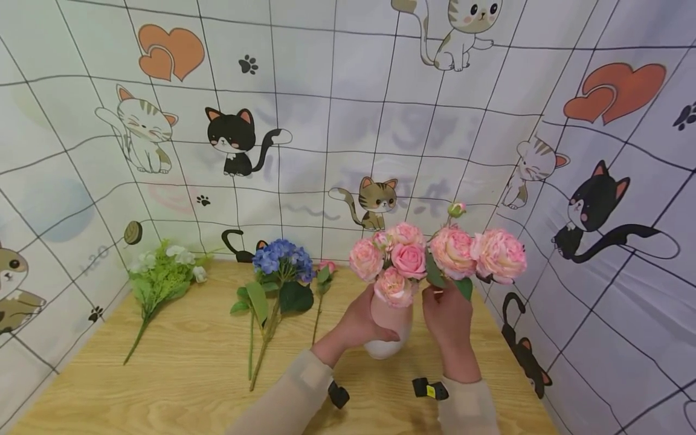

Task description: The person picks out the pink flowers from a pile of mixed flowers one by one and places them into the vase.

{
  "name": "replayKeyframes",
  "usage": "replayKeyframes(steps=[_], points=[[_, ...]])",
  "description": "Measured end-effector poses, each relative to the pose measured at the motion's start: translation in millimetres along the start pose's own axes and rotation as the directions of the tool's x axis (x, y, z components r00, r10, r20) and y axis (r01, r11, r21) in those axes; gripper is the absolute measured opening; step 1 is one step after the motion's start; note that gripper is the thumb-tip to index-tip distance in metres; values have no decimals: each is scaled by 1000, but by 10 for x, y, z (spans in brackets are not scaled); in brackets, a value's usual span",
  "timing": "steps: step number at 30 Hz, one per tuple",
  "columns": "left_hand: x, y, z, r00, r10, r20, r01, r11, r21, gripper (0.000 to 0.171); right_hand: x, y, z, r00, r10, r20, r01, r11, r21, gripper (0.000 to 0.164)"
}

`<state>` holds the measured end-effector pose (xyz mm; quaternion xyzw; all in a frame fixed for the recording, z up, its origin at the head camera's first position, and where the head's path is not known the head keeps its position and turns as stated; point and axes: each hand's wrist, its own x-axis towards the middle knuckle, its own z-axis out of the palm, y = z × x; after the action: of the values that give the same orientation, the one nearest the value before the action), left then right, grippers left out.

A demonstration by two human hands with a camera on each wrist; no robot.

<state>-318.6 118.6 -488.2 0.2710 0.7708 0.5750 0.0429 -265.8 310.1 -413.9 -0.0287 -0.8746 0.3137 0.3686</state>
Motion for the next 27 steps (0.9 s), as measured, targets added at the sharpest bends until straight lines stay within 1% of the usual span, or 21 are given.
replayKeyframes(steps=[3,6,9,13,15,17,21,24,27], points=[[-4,-8,-4,1000,-4,-6,4,1000,1,120,-3,43,-6,993,32,111,-37,998,42,26],[-6,-11,-7,1000,-8,-9,8,1000,3,120,9,115,-14,976,25,217,-50,993,107,32],[-11,-14,-4,1000,-13,-8,13,1000,0,120,30,172,-30,948,18,317,-63,989,134,43],[-15,-26,10,1000,-17,-1,16,1000,-5,119,50,199,-66,899,38,435,-91,991,100,49],[-13,-29,15,1000,-16,1,16,1000,-5,119,52,192,-83,879,50,473,-103,991,87,50],[-7,-29,19,1000,-12,1,12,1000,-10,119,53,183,-94,864,48,501,-116,987,107,52],[-3,-32,17,1000,-6,3,6,1000,-11,120,42,161,-95,844,28,536,-165,964,209,61],[1,-37,14,1000,-2,7,2,1000,-14,120,32,152,-75,845,-5,535,-179,940,290,64],[8,-41,8,1000,1,8,-1,1000,-12,120,18,147,-34,850,-71,522,-149,918,368,67]])
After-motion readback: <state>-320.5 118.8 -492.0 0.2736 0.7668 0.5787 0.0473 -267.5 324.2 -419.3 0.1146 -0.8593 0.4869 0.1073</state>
